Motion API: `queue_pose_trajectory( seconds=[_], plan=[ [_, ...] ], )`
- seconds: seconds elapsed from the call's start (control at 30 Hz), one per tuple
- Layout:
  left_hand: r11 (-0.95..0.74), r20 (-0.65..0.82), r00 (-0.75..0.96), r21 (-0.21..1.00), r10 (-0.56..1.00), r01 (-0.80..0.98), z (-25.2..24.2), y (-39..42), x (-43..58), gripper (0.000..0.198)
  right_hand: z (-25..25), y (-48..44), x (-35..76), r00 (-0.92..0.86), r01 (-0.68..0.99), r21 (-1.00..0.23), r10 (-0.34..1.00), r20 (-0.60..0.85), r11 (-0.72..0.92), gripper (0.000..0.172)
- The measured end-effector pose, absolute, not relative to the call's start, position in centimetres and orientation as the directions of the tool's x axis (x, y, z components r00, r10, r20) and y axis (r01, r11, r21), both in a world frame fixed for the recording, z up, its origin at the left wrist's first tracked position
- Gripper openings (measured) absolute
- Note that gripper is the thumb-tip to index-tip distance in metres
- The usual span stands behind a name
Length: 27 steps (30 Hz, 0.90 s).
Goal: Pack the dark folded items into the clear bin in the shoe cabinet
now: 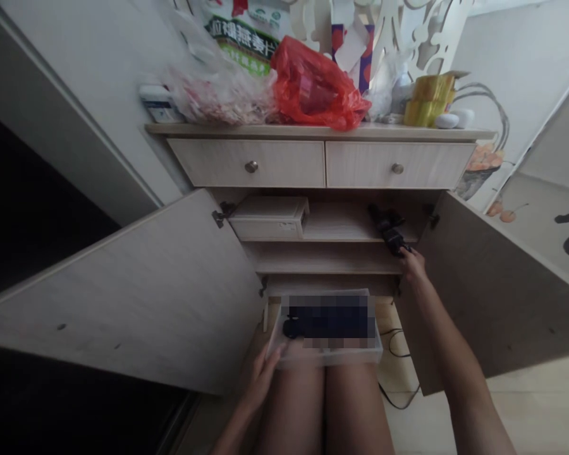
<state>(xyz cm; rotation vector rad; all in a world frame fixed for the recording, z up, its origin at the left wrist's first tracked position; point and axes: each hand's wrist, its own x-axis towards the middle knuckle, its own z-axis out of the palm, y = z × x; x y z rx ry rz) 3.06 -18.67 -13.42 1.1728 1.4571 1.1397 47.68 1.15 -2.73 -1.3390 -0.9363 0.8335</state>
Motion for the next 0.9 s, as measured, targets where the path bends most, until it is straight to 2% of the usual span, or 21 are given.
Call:
queue_pose_trajectory(
  seconds=[0.1, 0.17, 0.33, 0.53, 0.63, 0.7, 0.8, 0.9],
  plan=[
    [0.106, -0.088, -0.126, 0.984, 0.988, 0.14, -13.2, -18.7, 3.2, 0.073, -3.8, -3.3, 47.0, 0.434, 0.011, -1.0, 0.901, 0.029, 0.027, 0.037],
    [0.102, -0.085, -0.113, 0.984, 0.99, 0.149, -13.0, -18.8, 3.3, 0.069, -3.9, -6.4, 46.7, 0.363, 0.038, -0.999, 0.931, 0.035, 0.022, 0.044],
    [0.099, -0.084, -0.105, 0.985, 0.991, 0.141, -12.6, -18.9, 3.3, 0.067, -2.7, -12.9, 45.4, 0.068, 0.184, -0.982, 0.996, 0.06, 0.047, 0.059],
    [0.044, -0.031, -0.089, 0.989, 0.996, 0.143, -11.9, -19.0, 3.8, 0.074, -1.7, -16.0, 42.9, -0.259, 0.254, -0.967, 0.964, -0.052, 0.016, 0.069],
    [0.033, -0.02, -0.086, 0.988, 0.996, 0.153, -11.7, -19.0, 3.9, 0.077, -1.8, -16.2, 41.8, -0.4, 0.342, -0.937, 0.914, -0.07, 0.078, 0.067],
    [0.032, -0.019, -0.08, 0.986, 0.997, 0.164, -11.7, -19.1, 3.8, 0.078, -1.8, -16.1, 41.1, -0.447, 0.436, -0.888, 0.892, -0.071, 0.148, 0.06],
    [0.02, -0.007, -0.074, 0.985, 0.997, 0.174, -11.5, -19.3, 3.8, 0.076, -1.8, -15.9, 40.3, -0.484, 0.563, -0.77, 0.875, -0.015, 0.298, 0.041],
    [0.01, 0.003, -0.076, 0.985, 0.997, 0.172, -11.5, -19.3, 3.8, 0.072, -1.9, -15.6, 39.7, -0.504, 0.655, -0.654, 0.864, -0.004, 0.379, 0.037]
  ],
)
